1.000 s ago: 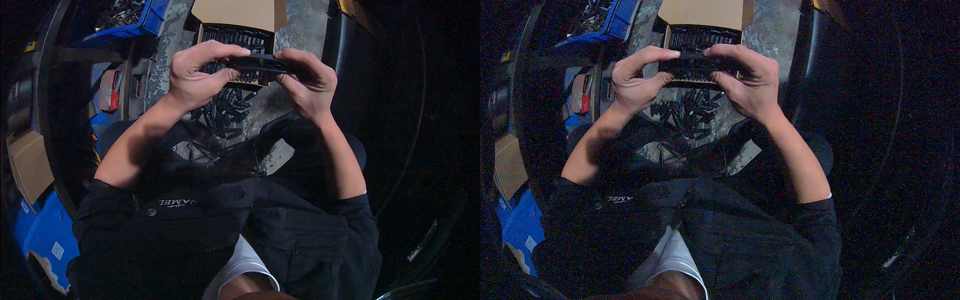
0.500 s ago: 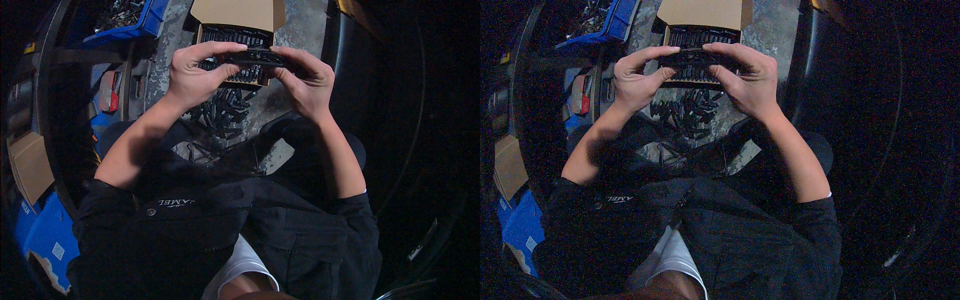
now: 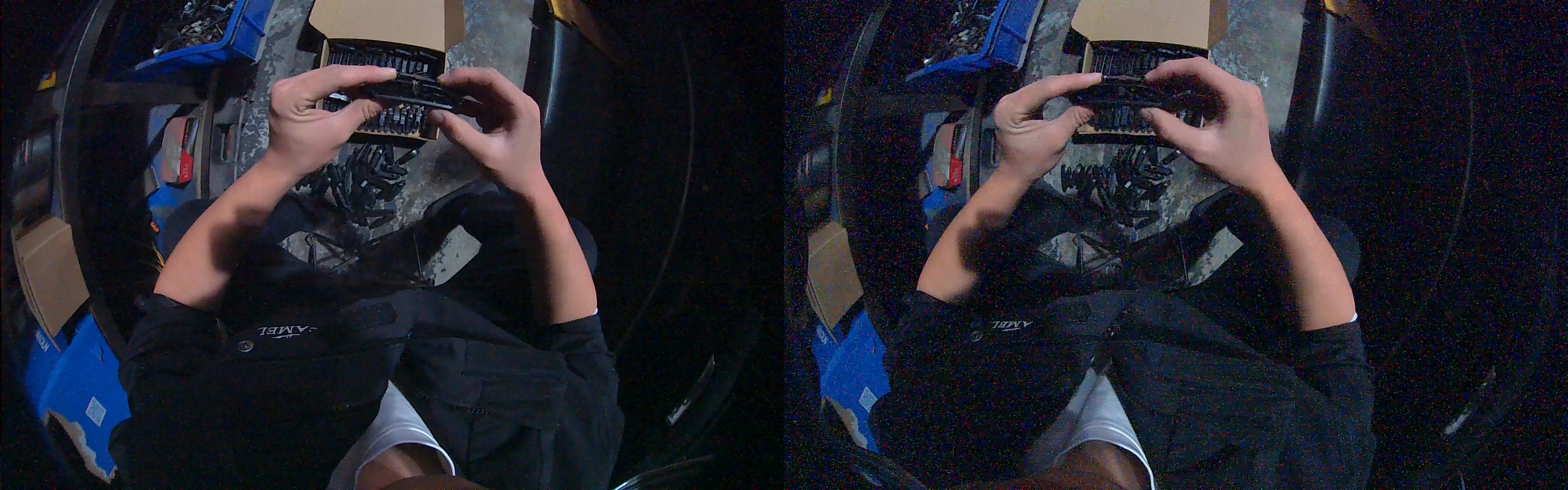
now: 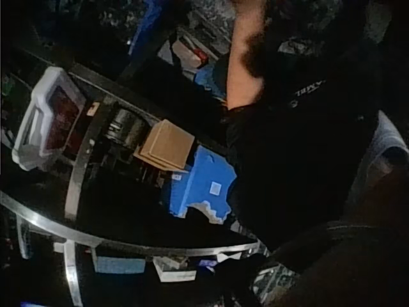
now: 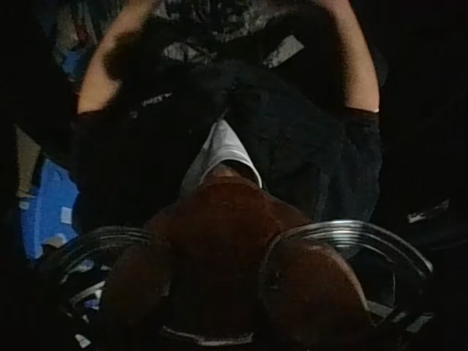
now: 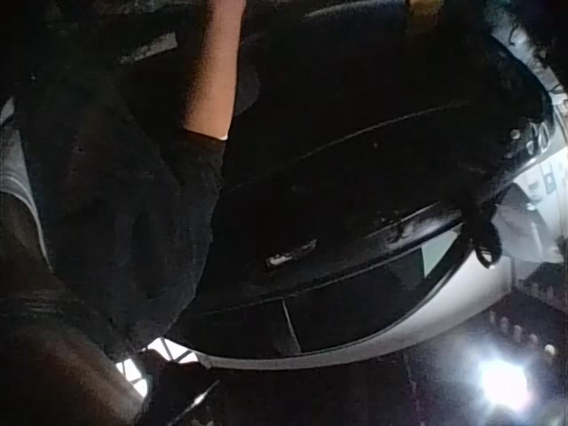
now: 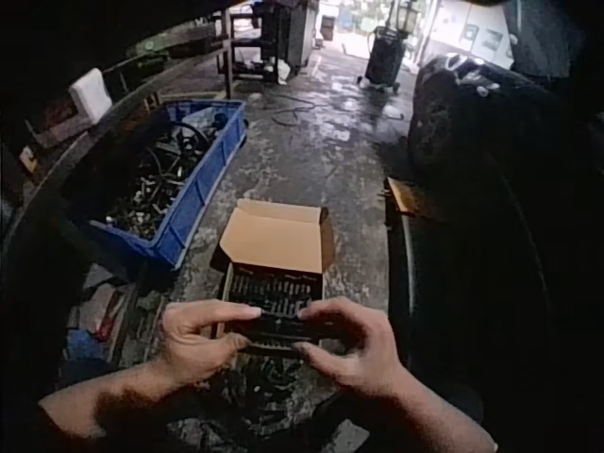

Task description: The person sits on the floor and repeatedly picks up small black plastic components from a cardboard box. They manipulate the parts by hand, snapping them together or apart, and place them back into the box or onto the floor.

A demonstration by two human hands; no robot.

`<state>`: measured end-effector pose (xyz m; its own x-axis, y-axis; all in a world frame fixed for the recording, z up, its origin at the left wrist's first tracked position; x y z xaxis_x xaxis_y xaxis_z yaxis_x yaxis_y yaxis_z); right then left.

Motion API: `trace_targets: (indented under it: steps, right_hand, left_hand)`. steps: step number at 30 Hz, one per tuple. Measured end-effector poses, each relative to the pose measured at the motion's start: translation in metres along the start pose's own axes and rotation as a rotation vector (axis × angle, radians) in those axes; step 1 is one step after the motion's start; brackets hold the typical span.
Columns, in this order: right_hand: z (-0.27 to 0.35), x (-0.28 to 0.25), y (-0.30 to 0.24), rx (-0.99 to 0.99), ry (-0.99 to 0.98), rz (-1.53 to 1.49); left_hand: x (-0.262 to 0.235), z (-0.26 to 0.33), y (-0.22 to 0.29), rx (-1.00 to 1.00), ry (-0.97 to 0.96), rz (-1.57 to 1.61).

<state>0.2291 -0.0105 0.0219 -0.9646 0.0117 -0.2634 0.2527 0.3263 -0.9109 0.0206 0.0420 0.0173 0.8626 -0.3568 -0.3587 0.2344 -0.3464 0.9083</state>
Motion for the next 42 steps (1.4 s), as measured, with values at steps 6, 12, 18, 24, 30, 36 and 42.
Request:
trace_targets:
  steps: [6, 12, 18, 24, 30, 36, 42]
  right_hand:
    - [0.001, 0.0, 0.008, 0.212, -0.034, -0.278]
    - [0.0, 0.005, 0.008, 0.189, -0.174, -0.104]
    - [0.001, 0.008, 0.008, 0.268, -0.134, -0.233]
    - [0.001, 0.009, 0.013, 0.245, -0.11, -0.213]
    - [0.001, 0.008, 0.012, 0.282, -0.146, -0.26]
    - [0.002, 0.007, 0.008, 0.235, -0.174, -0.151]
    - [0.001, 0.004, 0.006, 0.284, -0.111, -0.038]
  left_hand:
    - [0.004, 0.0, 0.002, 0.095, -0.044, 0.021]
    - [0.007, -0.002, 0.005, 0.249, -0.059, -0.05]
    - [0.007, -0.003, 0.009, 0.268, -0.048, -0.057]
    - [0.009, -0.003, 0.008, 0.224, -0.039, -0.058]
    - [0.011, -0.003, 0.006, 0.179, -0.064, -0.032]
    - [0.012, -0.002, 0.003, 0.106, -0.08, -0.031]
    - [0.013, -0.003, 0.003, 0.025, -0.085, -0.025]
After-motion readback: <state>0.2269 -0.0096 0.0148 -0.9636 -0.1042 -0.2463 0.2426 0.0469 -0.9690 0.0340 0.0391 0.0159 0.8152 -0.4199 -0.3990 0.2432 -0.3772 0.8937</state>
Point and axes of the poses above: each hand's wrist, its own z-axis away from the middle knuckle, its own x-axis out of the palm, y = z × x, the point moved 5 cm from there along -z, towards the middle knuckle, and after that the axes turned 9 degrees about -x, right-handed, at the moved point
